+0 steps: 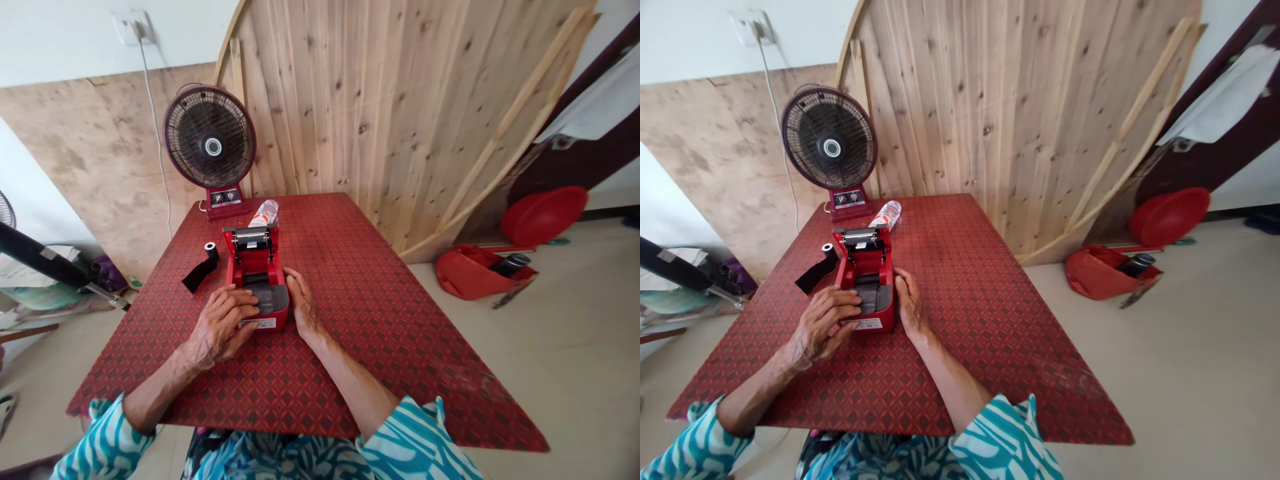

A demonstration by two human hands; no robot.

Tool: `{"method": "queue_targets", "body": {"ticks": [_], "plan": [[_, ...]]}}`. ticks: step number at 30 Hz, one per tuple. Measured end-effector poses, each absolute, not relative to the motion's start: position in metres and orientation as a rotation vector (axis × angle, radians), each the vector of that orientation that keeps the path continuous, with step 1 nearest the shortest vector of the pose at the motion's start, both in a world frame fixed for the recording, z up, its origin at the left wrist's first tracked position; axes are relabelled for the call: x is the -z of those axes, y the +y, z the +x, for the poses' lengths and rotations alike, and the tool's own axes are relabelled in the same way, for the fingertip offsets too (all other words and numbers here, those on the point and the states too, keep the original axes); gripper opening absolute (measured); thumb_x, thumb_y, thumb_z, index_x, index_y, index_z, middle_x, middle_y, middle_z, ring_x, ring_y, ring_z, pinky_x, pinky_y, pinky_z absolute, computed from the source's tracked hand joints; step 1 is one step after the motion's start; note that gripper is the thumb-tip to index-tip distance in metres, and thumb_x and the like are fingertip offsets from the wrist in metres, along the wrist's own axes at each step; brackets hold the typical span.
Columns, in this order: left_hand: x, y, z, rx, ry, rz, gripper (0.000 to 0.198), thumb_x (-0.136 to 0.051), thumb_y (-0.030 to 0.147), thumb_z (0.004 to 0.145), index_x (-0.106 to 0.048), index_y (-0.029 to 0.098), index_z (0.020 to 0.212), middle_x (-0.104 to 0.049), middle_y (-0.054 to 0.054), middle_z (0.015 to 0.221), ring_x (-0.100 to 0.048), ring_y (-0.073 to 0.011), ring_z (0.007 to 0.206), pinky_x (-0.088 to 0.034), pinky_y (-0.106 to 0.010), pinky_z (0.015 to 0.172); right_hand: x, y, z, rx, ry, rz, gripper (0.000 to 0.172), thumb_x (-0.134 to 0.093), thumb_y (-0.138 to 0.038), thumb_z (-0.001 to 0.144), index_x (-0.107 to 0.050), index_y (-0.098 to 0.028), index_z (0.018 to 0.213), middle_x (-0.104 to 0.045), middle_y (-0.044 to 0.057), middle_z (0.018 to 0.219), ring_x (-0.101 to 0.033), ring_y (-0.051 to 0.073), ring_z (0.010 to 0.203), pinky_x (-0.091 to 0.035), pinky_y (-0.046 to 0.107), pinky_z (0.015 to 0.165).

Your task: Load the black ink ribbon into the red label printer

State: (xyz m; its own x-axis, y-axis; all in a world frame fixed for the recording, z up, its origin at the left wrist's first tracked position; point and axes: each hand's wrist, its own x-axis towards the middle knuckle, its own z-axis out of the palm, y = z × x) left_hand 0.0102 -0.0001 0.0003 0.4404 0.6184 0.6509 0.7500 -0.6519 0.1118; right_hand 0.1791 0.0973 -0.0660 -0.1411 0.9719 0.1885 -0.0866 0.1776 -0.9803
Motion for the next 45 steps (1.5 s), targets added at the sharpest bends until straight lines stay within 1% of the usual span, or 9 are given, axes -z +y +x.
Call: {"method": "queue_targets", "body": {"ticks": [8, 15, 18, 22, 28, 33, 36, 41, 45], "plan": [[0.013, -0.002, 0.008, 1.091, -1.167, -2.503, 0.029, -0.061, 0.016, 0.082, -0.056, 0.018, 0.111, -0.068, -0.011, 0.109, -0.058, -0.0245, 0.112, -0.04, -0.047, 0.101, 0.065, 0.106, 0.179, -1.133, -1.313, -0.934, 0.046, -0.04, -0.053, 0.088, -0.056, -0.023, 0.119, -0.059, 0.008, 0.128, -0.053, 0.022, 0.119, -0.039, 0.043, 0.103], [0.018, -0.004, 0.008, 1.132, -1.139, -2.495, 0.034, -0.06, 0.016, 0.083, -0.054, 0.017, 0.116, -0.067, -0.011, 0.112, -0.056, -0.024, 0.115, -0.039, -0.046, 0.102, 0.009, 0.157, 0.171, -1.02, -1.504, -0.801, 0.05, -0.037, -0.057, 0.089, -0.051, -0.029, 0.128, -0.051, 0.006, 0.138, -0.05, 0.021, 0.123, -0.039, 0.044, 0.102], [0.019, -0.006, 0.01, 1.141, -1.152, -2.491, 0.034, -0.059, 0.017, 0.084, -0.054, 0.016, 0.117, -0.067, -0.011, 0.114, -0.055, -0.0235, 0.117, -0.038, -0.046, 0.104, 0.0, 0.157, 0.169, -1.002, -1.546, -0.785, 0.044, -0.036, -0.052, 0.091, -0.059, -0.027, 0.118, -0.058, 0.005, 0.13, -0.052, 0.021, 0.12, -0.039, 0.043, 0.102], [0.02, -0.01, 0.012, 1.149, -1.167, -2.453, 0.031, -0.058, 0.018, 0.085, -0.056, 0.016, 0.116, -0.065, -0.011, 0.117, -0.049, -0.0252, 0.123, -0.037, -0.048, 0.105, 0.01, 0.132, 0.182, -0.84, -1.485, -0.834, 0.038, -0.036, -0.046, 0.093, -0.061, -0.023, 0.111, -0.068, 0.003, 0.102, -0.058, 0.019, 0.106, -0.037, 0.043, 0.103], [0.021, -0.013, 0.012, 1.142, -1.268, -2.349, 0.028, -0.061, 0.024, 0.083, -0.061, 0.021, 0.111, -0.049, -0.014, 0.136, -0.027, -0.0342, 0.137, -0.028, -0.057, 0.107, 0.035, 0.094, 0.202, -0.767, -1.639, -0.809, 0.029, -0.039, -0.037, 0.094, -0.059, -0.024, 0.11, -0.067, 0.004, 0.1, -0.061, 0.018, 0.099, -0.045, 0.038, 0.092], [0.023, -0.006, 0.002, 1.204, -1.315, -2.431, 0.042, -0.054, 0.035, 0.088, -0.048, 0.016, 0.125, -0.052, -0.017, 0.133, -0.041, -0.0283, 0.131, -0.021, -0.053, 0.111, 0.047, 0.094, 0.203, -0.581, -1.728, -0.709, 0.029, -0.039, -0.028, 0.094, -0.054, -0.026, 0.119, -0.066, 0.004, 0.101, -0.059, 0.018, 0.098, -0.044, 0.039, 0.09], [0.021, -0.003, -0.007, 1.202, -1.435, -2.373, 0.055, -0.05, 0.042, 0.089, -0.037, 0.014, 0.135, -0.054, -0.017, 0.132, -0.04, -0.0283, 0.132, -0.02, -0.052, 0.111, 0.048, 0.096, 0.204, -0.515, -1.762, -0.683, 0.033, -0.036, -0.025, 0.094, -0.05, -0.026, 0.123, -0.066, 0.004, 0.102, -0.059, 0.019, 0.098, -0.044, 0.04, 0.09], [0.018, 0.0, -0.012, 1.097, -1.478, -2.32, 0.052, -0.052, 0.038, 0.088, -0.04, 0.019, 0.135, -0.065, -0.01, 0.118, -0.046, -0.0274, 0.126, -0.012, -0.053, 0.113, 0.048, 0.095, 0.209, -0.293, -1.872, -0.64, 0.035, -0.035, -0.021, 0.092, -0.051, -0.026, 0.123, -0.067, 0.005, 0.104, -0.06, 0.021, 0.099, -0.042, 0.043, 0.09], [0.023, 0.001, -0.01, 1.197, -1.488, -2.328, 0.045, -0.051, 0.036, 0.088, -0.047, 0.02, 0.13, -0.067, -0.008, 0.111, -0.052, -0.0256, 0.119, -0.012, -0.052, 0.114, 0.052, 0.093, 0.213, -0.19, -1.927, -0.625, 0.035, -0.036, -0.02, 0.091, -0.052, -0.027, 0.121, -0.068, 0.005, 0.104, -0.061, 0.021, 0.098, -0.041, 0.045, 0.092]]}}
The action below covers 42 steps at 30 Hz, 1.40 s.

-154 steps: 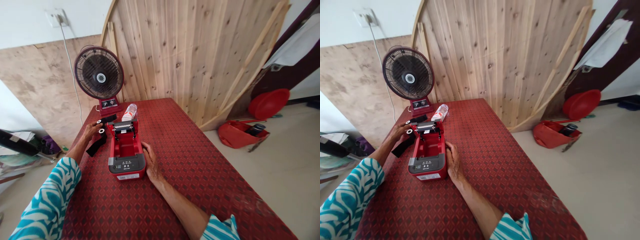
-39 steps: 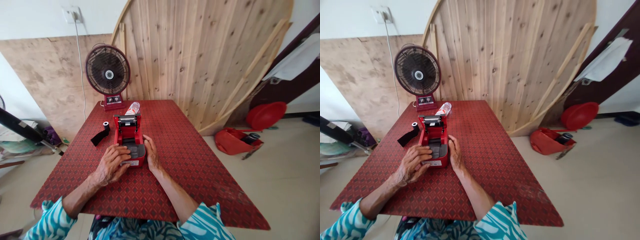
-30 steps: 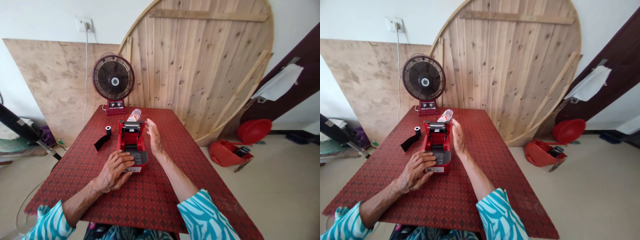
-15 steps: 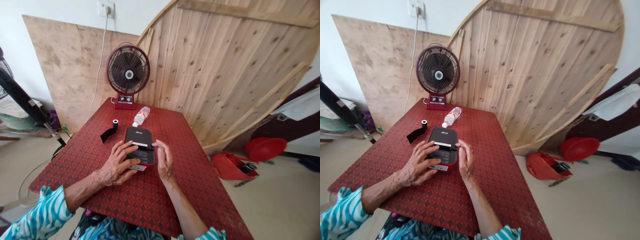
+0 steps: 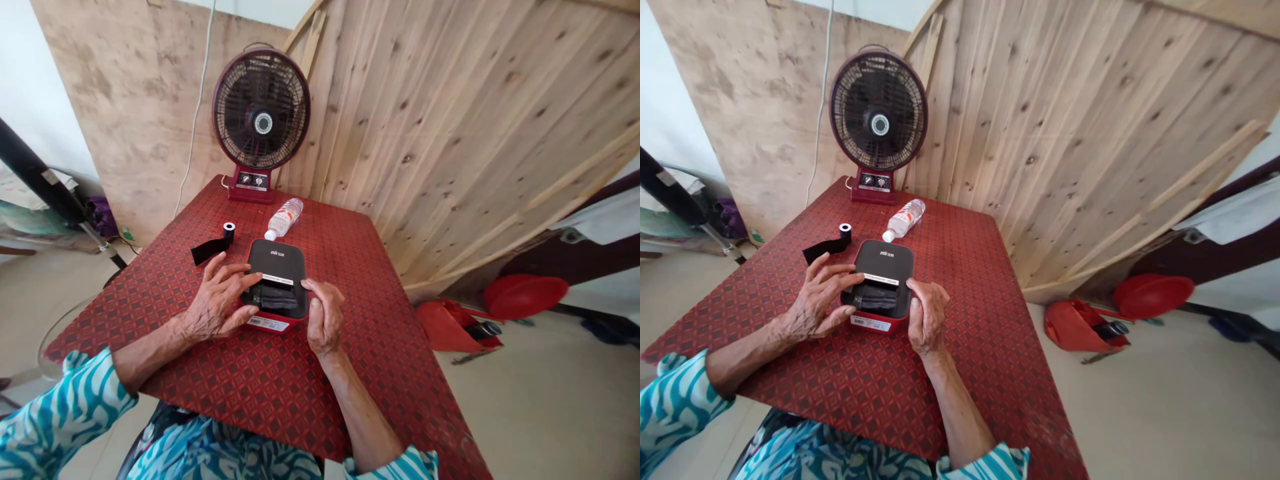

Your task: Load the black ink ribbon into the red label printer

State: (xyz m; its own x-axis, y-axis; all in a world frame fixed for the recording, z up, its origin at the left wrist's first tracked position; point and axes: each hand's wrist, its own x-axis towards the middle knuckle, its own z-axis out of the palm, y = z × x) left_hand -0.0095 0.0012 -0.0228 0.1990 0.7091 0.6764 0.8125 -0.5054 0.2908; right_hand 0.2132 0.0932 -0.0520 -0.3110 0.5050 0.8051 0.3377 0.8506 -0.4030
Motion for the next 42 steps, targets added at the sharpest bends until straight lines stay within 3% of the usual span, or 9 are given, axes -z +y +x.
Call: {"method": "queue_targets", "body": {"ticks": [3, 7, 10, 13, 28, 42], "plan": [[0.027, 0.0, -0.008, 1.461, -1.589, -2.352, 0.041, -0.046, 0.033, 0.091, -0.047, 0.021, 0.13, -0.063, -0.009, 0.12, -0.048, -0.0248, 0.123, -0.017, -0.05, 0.113, 0.057, 0.091, 0.214, -0.314, -1.89, -0.656, 0.034, -0.036, -0.023, 0.092, -0.053, -0.027, 0.12, -0.066, 0.005, 0.106, -0.06, 0.021, 0.102, -0.042, 0.044, 0.092], [0.03, 0.0, -0.007, 2.062, -1.751, -2.178, 0.047, -0.05, 0.034, 0.09, -0.043, 0.022, 0.134, -0.052, -0.011, 0.131, -0.045, -0.0256, 0.125, -0.033, -0.043, 0.105, 0.066, 0.087, 0.207, -0.669, -1.599, -0.797, 0.034, -0.036, -0.034, 0.093, -0.055, -0.024, 0.12, -0.06, 0.008, 0.119, -0.055, 0.021, 0.112, -0.042, 0.044, 0.097], [0.031, 0.003, -0.004, 2.542, -1.895, -1.969, 0.048, -0.057, 0.035, 0.086, -0.046, 0.023, 0.131, -0.057, -0.008, 0.116, -0.056, -0.0217, 0.105, -0.044, -0.037, 0.092, 0.074, 0.087, 0.198, -0.903, -1.365, -0.925, 0.04, -0.038, -0.042, 0.092, -0.052, -0.022, 0.123, -0.058, 0.009, 0.123, -0.056, 0.021, 0.111, -0.042, 0.043, 0.097], [0.032, 0.008, -0.002, 2.805, -2.063, -1.865, 0.052, -0.066, 0.033, 0.077, -0.051, 0.021, 0.125, -0.058, -0.004, 0.099, -0.057, -0.0171, 0.087, -0.046, -0.031, 0.078, 0.081, 0.087, 0.191, -1.049, -1.294, -1.048, 0.044, -0.042, -0.047, 0.089, -0.052, -0.022, 0.125, -0.058, 0.008, 0.125, -0.055, 0.022, 0.114, -0.04, 0.042, 0.097], [0.028, 0.022, -0.007, 3.066, -2.563, -1.56, 0.061, -0.068, 0.024, 0.06, -0.054, 0.017, 0.12, -0.051, 0.005, 0.071, -0.045, -0.01, 0.061, -0.032, -0.025, 0.058, 0.085, 0.086, 0.191, -1.128, -1.39, -1.068, 0.042, -0.043, -0.047, 0.089, -0.055, -0.023, 0.121, -0.063, 0.007, 0.12, -0.057, 0.022, 0.109, -0.042, 0.039, 0.093], [0.035, 0.024, -0.005, 3.037, -2.528, -1.606, 0.067, -0.067, 0.024, 0.06, -0.05, 0.016, 0.125, -0.05, 0.006, 0.069, -0.045, -0.0097, 0.061, -0.033, -0.025, 0.059, 0.081, 0.084, 0.194, -1.082, -1.454, -1.071, 0.041, -0.043, -0.043, 0.089, -0.055, -0.024, 0.123, -0.061, 0.007, 0.12, -0.057, 0.023, 0.108, -0.043, 0.038, 0.09]]}}
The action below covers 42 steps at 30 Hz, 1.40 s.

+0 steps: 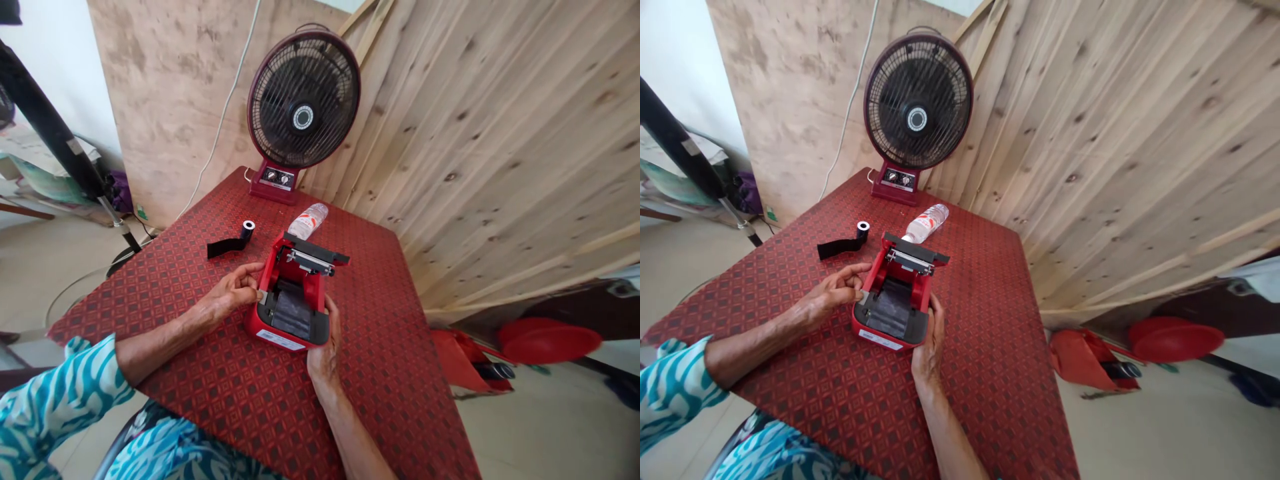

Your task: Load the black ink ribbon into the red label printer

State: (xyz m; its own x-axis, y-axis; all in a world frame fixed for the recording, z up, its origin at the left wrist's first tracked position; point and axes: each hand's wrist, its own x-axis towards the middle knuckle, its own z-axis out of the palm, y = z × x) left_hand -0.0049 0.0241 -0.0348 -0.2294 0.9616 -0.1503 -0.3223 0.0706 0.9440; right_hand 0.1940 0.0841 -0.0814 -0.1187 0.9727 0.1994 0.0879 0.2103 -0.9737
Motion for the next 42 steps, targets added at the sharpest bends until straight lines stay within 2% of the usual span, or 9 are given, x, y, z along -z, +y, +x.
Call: {"method": "queue_targets", "body": {"ticks": [10, 15, 19, 22, 24, 28, 31, 36, 42], "plan": [[0.03, 0.023, -0.004, -1.456, 1.185, 0.803, 0.062, -0.064, 0.024, 0.06, -0.051, 0.016, 0.12, -0.049, 0.005, 0.07, -0.043, -0.01, 0.06, -0.033, -0.025, 0.058, 0.085, 0.087, 0.191, -1.108, -1.44, -1.019, 0.043, -0.042, -0.047, 0.089, -0.054, -0.022, 0.122, -0.062, 0.008, 0.12, -0.059, 0.023, 0.107, -0.045, 0.038, 0.088], [0.031, 0.022, -0.01, -1.434, 1.28, 0.942, 0.058, -0.061, 0.027, 0.063, -0.051, 0.015, 0.119, -0.052, 0.004, 0.069, -0.048, -0.0112, 0.06, -0.037, -0.025, 0.058, 0.084, 0.087, 0.19, -1.095, -1.459, -0.982, 0.043, -0.041, -0.046, 0.089, -0.054, -0.021, 0.122, -0.063, 0.008, 0.121, -0.058, 0.022, 0.11, -0.043, 0.038, 0.092], [0.005, 0.027, -0.014, -1.402, 1.461, 1.384, 0.041, -0.057, 0.03, 0.074, -0.059, 0.015, 0.111, -0.06, 0.0, 0.073, -0.055, -0.0136, 0.064, -0.042, -0.027, 0.062, 0.083, 0.088, 0.188, -1.1, -1.456, -0.986, 0.044, -0.039, -0.048, 0.09, -0.054, -0.021, 0.121, -0.061, 0.009, 0.123, -0.055, 0.022, 0.112, -0.041, 0.04, 0.095], [-0.024, 0.045, -0.007, -1.178, 1.579, 1.862, 0.027, -0.052, 0.03, 0.082, -0.067, 0.018, 0.101, -0.068, -0.005, 0.091, -0.061, -0.017, 0.079, -0.045, -0.029, 0.073, 0.083, 0.089, 0.187, -1.107, -1.466, -0.98, 0.046, -0.038, -0.05, 0.09, -0.054, -0.02, 0.121, -0.06, 0.01, 0.122, -0.055, 0.022, 0.112, -0.041, 0.04, 0.095], [-0.039, 0.063, 0.001, -0.813, 1.623, 2.137, 0.025, -0.049, 0.024, 0.084, -0.069, 0.02, 0.1, -0.07, -0.005, 0.1, -0.063, -0.0184, 0.088, -0.045, -0.029, 0.081, 0.082, 0.09, 0.187, -1.091, -1.479, -0.97, 0.046, -0.038, -0.049, 0.09, -0.054, -0.02, 0.121, -0.06, 0.009, 0.122, -0.054, 0.021, 0.113, -0.041, 0.04, 0.096], [-0.05, 0.098, 0.015, -0.142, 1.651, 2.307, 0.022, -0.054, 0.016, 0.079, -0.072, 0.021, 0.09, -0.072, -0.006, 0.088, -0.065, -0.0218, 0.082, -0.045, -0.028, 0.072, 0.082, 0.091, 0.186, -1.055, -1.489, -0.936, 0.043, -0.041, -0.046, 0.09, -0.056, -0.02, 0.12, -0.061, 0.009, 0.12, -0.055, 0.021, 0.112, -0.041, 0.04, 0.097], [-0.047, 0.113, 0.02, 0.013, 1.624, 2.319, 0.016, -0.059, 0.016, 0.074, -0.073, 0.021, 0.081, -0.072, -0.006, 0.08, -0.064, -0.023, 0.074, -0.042, -0.028, 0.063, 0.083, 0.092, 0.185, -1.042, -1.484, -0.906, 0.04, -0.041, -0.043, 0.09, -0.058, -0.021, 0.119, -0.063, 0.008, 0.119, -0.056, 0.02, 0.111, -0.041, 0.04, 0.097], [-0.044, 0.118, 0.021, 0.168, 1.587, 2.324, 0.012, -0.063, 0.021, 0.072, -0.073, 0.021, 0.079, -0.071, -0.004, 0.075, -0.062, -0.021, 0.069, -0.037, -0.026, 0.056, 0.084, 0.094, 0.183, -1.046, -1.479, -0.877, 0.037, -0.04, -0.04, 0.09, -0.058, -0.022, 0.118, -0.063, 0.008, 0.119, -0.055, 0.02, 0.112, -0.041, 0.04, 0.098], [-0.044, 0.114, 0.022, 0.143, 1.643, 2.32, 0.021, -0.067, 0.021, 0.068, -0.069, 0.021, 0.089, -0.07, -0.003, 0.082, -0.062, -0.0207, 0.076, -0.04, -0.025, 0.061, 0.081, 0.093, 0.184, -1.078, -1.48, -0.887, 0.038, -0.04, -0.039, 0.09, -0.057, -0.021, 0.119, -0.061, 0.008, 0.121, -0.054, 0.02, 0.114, -0.039, 0.041, 0.1]]}}
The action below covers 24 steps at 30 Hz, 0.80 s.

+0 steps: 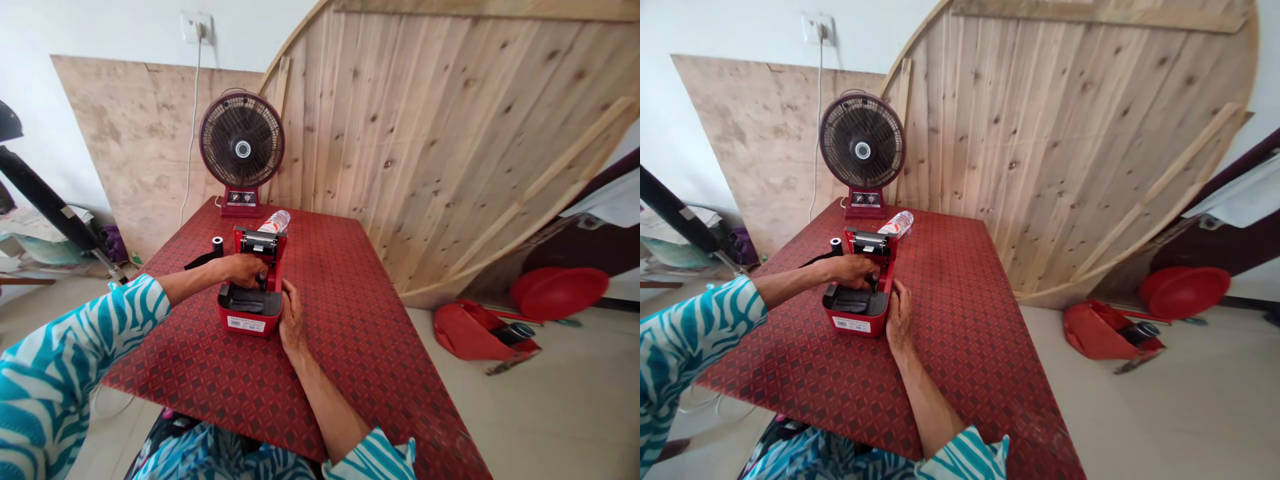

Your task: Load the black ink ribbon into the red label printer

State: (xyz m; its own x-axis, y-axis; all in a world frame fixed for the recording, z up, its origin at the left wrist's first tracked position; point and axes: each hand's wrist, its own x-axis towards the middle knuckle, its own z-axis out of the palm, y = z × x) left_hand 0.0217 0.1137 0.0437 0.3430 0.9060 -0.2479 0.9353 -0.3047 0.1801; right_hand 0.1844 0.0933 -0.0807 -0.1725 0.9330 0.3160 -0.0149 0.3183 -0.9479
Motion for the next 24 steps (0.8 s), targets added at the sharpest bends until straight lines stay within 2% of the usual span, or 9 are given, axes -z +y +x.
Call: {"method": "queue_targets", "body": {"ticks": [7, 10, 12, 15, 19, 21, 24], "plan": [[-0.046, 0.098, 0.021, 0.022, 1.741, 2.314, 0.036, -0.067, 0.02, 0.072, -0.061, 0.017, 0.107, -0.068, -0.01, 0.103, -0.063, -0.0269, 0.096, -0.045, -0.029, 0.072, 0.079, 0.092, 0.185, -1.093, -1.479, -0.888, 0.039, -0.041, -0.04, 0.09, -0.056, -0.02, 0.12, -0.061, 0.009, 0.12, -0.054, 0.021, 0.113, -0.042, 0.04, 0.097], [-0.05, 0.094, 0.02, -0.07, 1.692, 2.386, 0.042, -0.067, 0.019, 0.074, -0.057, 0.019, 0.114, -0.064, -0.009, 0.117, -0.059, -0.0259, 0.109, -0.045, -0.029, 0.083, 0.081, 0.093, 0.185, -1.098, -1.476, -0.883, 0.04, -0.042, -0.042, 0.089, -0.055, -0.02, 0.12, -0.062, 0.009, 0.119, -0.055, 0.021, 0.112, -0.041, 0.04, 0.097], [-0.054, 0.091, 0.02, -0.088, 1.625, 2.453, 0.037, -0.067, 0.02, 0.074, -0.06, 0.021, 0.111, -0.064, -0.007, 0.117, -0.059, -0.0252, 0.11, -0.045, -0.03, 0.086, 0.081, 0.094, 0.185, -1.123, -1.471, -0.882, 0.04, -0.041, -0.042, 0.089, -0.054, -0.02, 0.12, -0.061, 0.008, 0.12, -0.054, 0.021, 0.113, -0.041, 0.04, 0.098], [-0.06, 0.082, 0.015, -0.19, 1.609, 2.453, 0.03, -0.068, 0.021, 0.072, -0.063, 0.021, 0.101, -0.067, -0.005, 0.105, -0.063, -0.0225, 0.098, -0.046, -0.028, 0.079, 0.081, 0.093, 0.186, -1.154, -1.472, -0.891, 0.041, -0.041, -0.043, 0.089, -0.054, -0.021, 0.12, -0.06, 0.008, 0.121, -0.053, 0.022, 0.115, -0.04, 0.041, 0.1], [-0.069, 0.066, -0.008, -0.668, 1.726, 2.19, 0.025, -0.065, 0.018, 0.069, -0.059, 0.019, 0.094, -0.066, 0.002, 0.081, -0.062, -0.0143, 0.073, -0.046, -0.024, 0.067, 0.081, 0.093, 0.189, -1.183, -1.481, -0.909, 0.041, -0.043, -0.045, 0.088, -0.054, -0.021, 0.12, -0.059, 0.009, 0.123, -0.052, 0.023, 0.116, -0.039, 0.042, 0.101], [-0.074, 0.061, -0.029, -0.931, 1.715, 2.041, 0.025, -0.063, 0.018, 0.069, -0.058, 0.019, 0.093, -0.064, 0.003, 0.078, -0.06, -0.0124, 0.07, -0.046, -0.023, 0.064, 0.081, 0.093, 0.19, -1.203, -1.475, -0.923, 0.043, -0.043, -0.047, 0.088, -0.053, -0.021, 0.121, -0.058, 0.01, 0.123, -0.052, 0.024, 0.116, -0.039, 0.043, 0.101], [-0.08, 0.061, -0.066, -1.221, 1.628, 1.799, 0.036, -0.065, 0.021, 0.068, -0.058, 0.018, 0.102, -0.064, 0.003, 0.078, -0.059, -0.0105, 0.065, -0.046, -0.021, 0.059, 0.083, 0.094, 0.193, -1.218, -1.46, -0.958, 0.046, -0.043, -0.049, 0.087, -0.052, -0.021, 0.122, -0.057, 0.01, 0.124, -0.052, 0.025, 0.116, -0.038, 0.044, 0.1]]}}
